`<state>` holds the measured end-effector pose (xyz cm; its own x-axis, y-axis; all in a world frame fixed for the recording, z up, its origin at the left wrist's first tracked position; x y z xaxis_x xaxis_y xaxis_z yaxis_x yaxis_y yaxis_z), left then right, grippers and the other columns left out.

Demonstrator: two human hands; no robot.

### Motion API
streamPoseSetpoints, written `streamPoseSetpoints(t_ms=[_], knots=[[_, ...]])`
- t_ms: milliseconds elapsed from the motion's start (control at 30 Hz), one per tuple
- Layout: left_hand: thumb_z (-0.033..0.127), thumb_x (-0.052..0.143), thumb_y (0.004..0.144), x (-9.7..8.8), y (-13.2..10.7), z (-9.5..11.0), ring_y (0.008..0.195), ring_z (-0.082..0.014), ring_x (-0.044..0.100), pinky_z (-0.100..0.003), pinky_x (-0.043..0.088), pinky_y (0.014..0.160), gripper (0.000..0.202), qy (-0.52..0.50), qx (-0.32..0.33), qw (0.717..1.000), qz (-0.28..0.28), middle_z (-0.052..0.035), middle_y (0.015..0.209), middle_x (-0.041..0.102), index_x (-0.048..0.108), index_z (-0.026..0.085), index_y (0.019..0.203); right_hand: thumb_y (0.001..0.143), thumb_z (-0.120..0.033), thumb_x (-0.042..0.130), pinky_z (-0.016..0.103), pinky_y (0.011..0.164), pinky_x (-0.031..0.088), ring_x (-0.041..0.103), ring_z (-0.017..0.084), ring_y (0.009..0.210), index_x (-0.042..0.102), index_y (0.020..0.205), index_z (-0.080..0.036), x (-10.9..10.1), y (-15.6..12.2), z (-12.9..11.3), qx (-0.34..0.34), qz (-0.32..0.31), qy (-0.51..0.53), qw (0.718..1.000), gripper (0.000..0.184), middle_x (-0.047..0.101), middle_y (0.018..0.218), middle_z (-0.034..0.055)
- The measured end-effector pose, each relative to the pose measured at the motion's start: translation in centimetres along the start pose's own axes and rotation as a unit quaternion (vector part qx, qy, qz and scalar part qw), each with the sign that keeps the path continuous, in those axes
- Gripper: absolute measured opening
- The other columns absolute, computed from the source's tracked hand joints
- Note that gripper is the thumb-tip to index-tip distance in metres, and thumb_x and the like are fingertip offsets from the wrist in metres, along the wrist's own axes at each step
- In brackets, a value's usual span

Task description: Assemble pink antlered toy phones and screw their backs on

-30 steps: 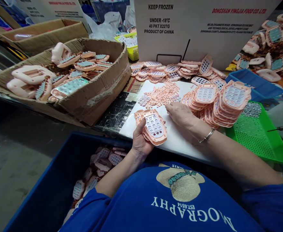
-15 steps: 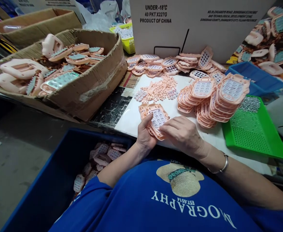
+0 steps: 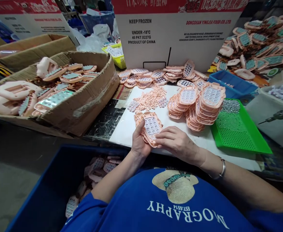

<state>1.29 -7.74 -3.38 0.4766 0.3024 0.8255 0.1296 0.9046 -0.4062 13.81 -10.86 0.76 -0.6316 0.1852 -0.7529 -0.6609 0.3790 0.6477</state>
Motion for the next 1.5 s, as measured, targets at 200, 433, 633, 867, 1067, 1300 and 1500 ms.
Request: streamPoseSetpoints(t_ms=[200,433,633,867,1067,1300,1500], knots=[[0.039,0.062,0.091,0.5,0.7,-0.5,0.123,-0.0288,0.065,-0.043,0.046,0.111,0.035,-0.015,-0.012,0.999,-0.046,-0.0144,0.112,0.076,0.069,0.011,0.112,0.1,-0.016,0.049,0.033,0.076,0.048,0.059,0.017,0.079,0.068,0.083,-0.014,-1.3,1.1,0.4,-0.003,-0.074,-0.077,0.994,0.026,0.07,0.084,0.0062],[0.051,0.058,0.092,-0.4,0.9,-0.6,0.086,-0.0269,0.075,-0.046,0.058,0.092,0.042,0.031,-0.062,0.998,-0.007,-0.0147,0.096,0.076,0.068,0.012,0.101,0.097,-0.012,0.047,0.037,0.077,0.045,0.055,0.02,0.075,0.065,0.076,-0.016,-7.0,4.0,4.0,-0.019,-0.123,-0.361,0.924,0.029,0.066,0.078,0.0073],[0.05,0.054,0.094,-0.6,0.7,-0.4,0.086,-0.0263,0.075,-0.047,0.058,0.092,0.041,0.035,-0.068,0.997,-0.001,-0.015,0.097,0.075,0.066,0.012,0.103,0.09,-0.003,0.037,0.043,0.075,0.042,0.048,0.022,0.068,0.06,0.067,-0.024,-8.5,4.6,9.7,0.056,-0.202,-0.402,0.892,0.038,0.061,0.071,0.0084],[0.051,0.061,0.089,-0.7,0.7,-0.4,0.087,-0.026,0.075,-0.044,0.059,0.089,0.042,0.042,-0.067,0.997,-0.007,-0.0139,0.097,0.075,0.066,0.012,0.105,0.086,-0.007,0.044,0.046,0.077,0.036,0.045,0.022,0.064,0.057,0.06,-0.022,-7.6,4.1,11.3,0.157,-0.179,-0.241,0.941,0.033,0.056,0.063,0.0089],[0.051,0.058,0.091,-0.5,0.7,-0.4,0.082,-0.0261,0.075,-0.039,0.061,0.077,0.042,0.042,-0.062,0.997,-0.015,-0.0147,0.095,0.076,0.066,0.011,0.105,0.082,-0.006,0.048,0.05,0.084,0.035,0.046,0.024,0.067,0.05,0.052,-0.024,-8.1,4.5,10.9,0.184,-0.154,-0.199,0.95,0.036,0.05,0.058,0.0077],[0.062,0.057,0.089,0.2,0.6,-0.3,0.083,-0.0264,0.075,-0.045,0.059,0.089,0.053,0.012,-0.063,0.997,-0.039,-0.0136,0.093,0.076,0.067,0.012,0.103,0.1,-0.025,0.051,0.042,0.076,0.046,0.06,0.023,0.077,0.068,0.084,-0.02,-6.3,4.5,3.5,0.028,-0.122,-0.197,0.972,0.024,0.071,0.083,0.0067],[0.065,0.043,0.095,0.2,0.3,0.0,0.106,-0.0307,0.072,-0.048,0.053,0.101,0.059,-0.006,-0.063,0.998,-0.027,-0.0148,0.092,0.075,0.066,0.011,0.105,0.101,-0.024,0.054,0.038,0.081,0.05,0.065,0.02,0.084,0.069,0.094,-0.012,-1.1,1.6,-1.0,-0.052,-0.057,-0.076,0.994,0.02,0.073,0.084,0.0086]])
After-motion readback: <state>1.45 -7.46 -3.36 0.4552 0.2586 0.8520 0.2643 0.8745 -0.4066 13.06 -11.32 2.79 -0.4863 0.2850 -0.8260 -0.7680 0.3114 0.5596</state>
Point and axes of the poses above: each hand's wrist, its own y-axis towards the middle knuckle, its own x-axis out of the palm, z = x × y, the point moved 4 cm from there along y, towards the middle knuckle
